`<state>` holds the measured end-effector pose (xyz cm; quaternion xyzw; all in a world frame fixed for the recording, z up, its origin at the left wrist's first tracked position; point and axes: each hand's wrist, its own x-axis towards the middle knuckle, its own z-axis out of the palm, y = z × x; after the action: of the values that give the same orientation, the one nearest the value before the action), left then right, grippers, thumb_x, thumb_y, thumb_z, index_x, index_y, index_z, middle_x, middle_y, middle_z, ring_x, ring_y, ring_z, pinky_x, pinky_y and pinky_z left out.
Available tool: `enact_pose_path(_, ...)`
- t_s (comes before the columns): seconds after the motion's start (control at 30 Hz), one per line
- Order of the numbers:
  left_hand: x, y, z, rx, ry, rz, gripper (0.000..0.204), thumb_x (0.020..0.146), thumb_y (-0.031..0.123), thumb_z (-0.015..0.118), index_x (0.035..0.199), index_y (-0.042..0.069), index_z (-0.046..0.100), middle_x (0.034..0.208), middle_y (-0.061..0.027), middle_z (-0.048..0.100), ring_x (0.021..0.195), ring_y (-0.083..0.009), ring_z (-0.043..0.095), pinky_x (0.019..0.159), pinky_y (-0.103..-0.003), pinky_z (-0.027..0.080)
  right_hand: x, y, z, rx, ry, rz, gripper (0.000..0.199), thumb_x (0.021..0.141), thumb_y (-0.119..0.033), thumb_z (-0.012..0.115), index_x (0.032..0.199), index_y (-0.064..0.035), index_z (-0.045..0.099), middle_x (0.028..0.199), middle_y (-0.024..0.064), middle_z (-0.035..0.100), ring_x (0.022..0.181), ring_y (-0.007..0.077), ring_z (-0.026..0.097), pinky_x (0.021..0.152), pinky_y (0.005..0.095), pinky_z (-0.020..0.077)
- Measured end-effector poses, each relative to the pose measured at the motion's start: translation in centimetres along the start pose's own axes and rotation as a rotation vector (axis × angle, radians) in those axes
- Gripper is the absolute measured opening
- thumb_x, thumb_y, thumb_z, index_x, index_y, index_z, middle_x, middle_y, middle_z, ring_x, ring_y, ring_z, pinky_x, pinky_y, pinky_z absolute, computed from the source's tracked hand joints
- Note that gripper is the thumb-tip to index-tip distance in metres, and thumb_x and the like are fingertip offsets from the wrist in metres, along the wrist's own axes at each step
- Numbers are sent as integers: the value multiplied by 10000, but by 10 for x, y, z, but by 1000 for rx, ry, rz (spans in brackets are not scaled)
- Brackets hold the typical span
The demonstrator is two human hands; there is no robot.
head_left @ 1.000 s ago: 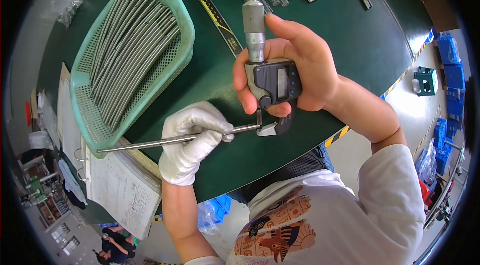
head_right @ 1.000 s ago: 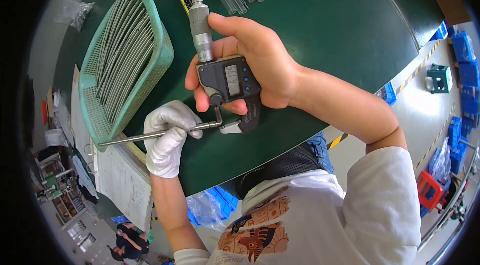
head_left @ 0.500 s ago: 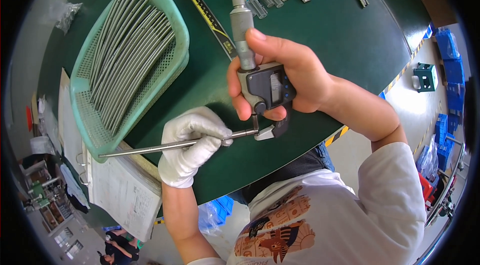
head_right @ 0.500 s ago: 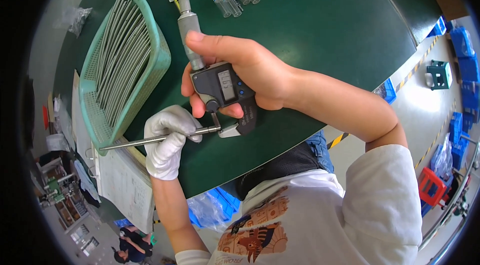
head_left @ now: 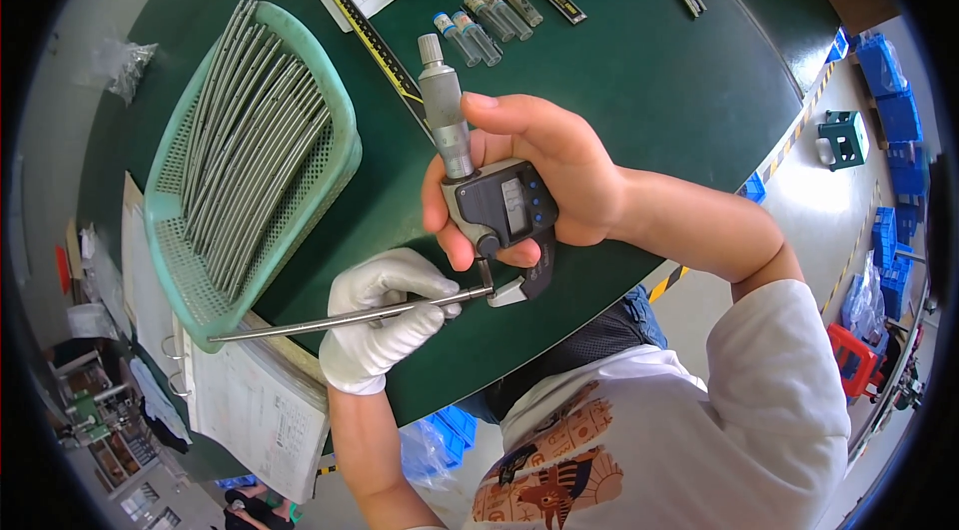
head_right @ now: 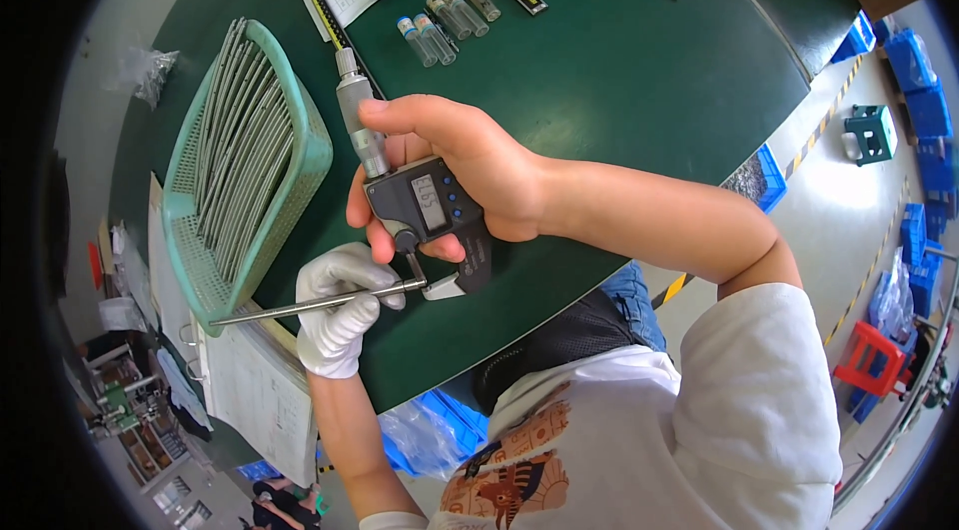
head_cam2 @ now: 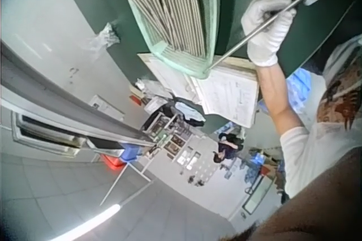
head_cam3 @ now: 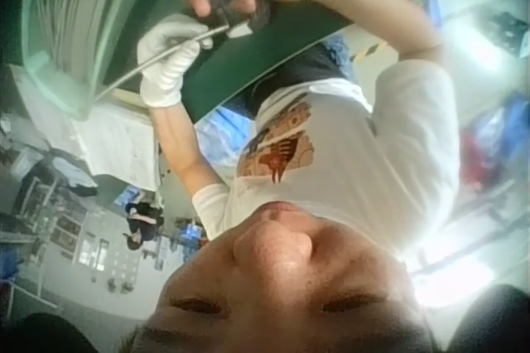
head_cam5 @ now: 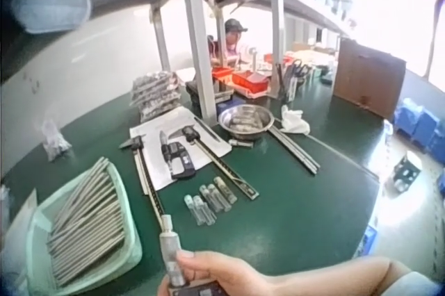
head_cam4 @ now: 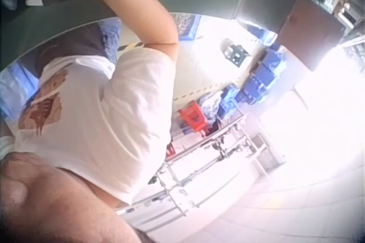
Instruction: Measuring the dimensions of metal rods using a digital micrometer for quality control.
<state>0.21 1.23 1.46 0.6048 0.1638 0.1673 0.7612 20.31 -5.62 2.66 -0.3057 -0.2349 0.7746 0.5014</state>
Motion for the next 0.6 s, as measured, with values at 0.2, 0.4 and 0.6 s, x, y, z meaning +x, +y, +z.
enact_pose_path(0.2,-1,-2,4,105,36,-54,116,690,37,693,762,8,607,734,-60,586,635,-109,528,549,-213,392,4,2,1,63,-8,49,734,811,-609,214,880,46,537,691,177,590,373,140,437,353,217,360)
enact_pose_path(0.4,-1,-1,3,84,52,-37,110,683,23,693,753,4,610,729,-67,586,635,-112,536,552,-213,399,4,5,2,-23,18,-7,738,844,-597,158,873,37,533,702,176,592,366,137,431,345,216,361)
enact_pose_path(0.6,0,-2,2,68,43,-22,111,684,13,690,757,-3,608,736,-75,587,641,-120,553,557,-213,415,4,4,3,-8,56,16,721,860,-565,130,889,38,525,702,176,592,363,136,425,348,216,363)
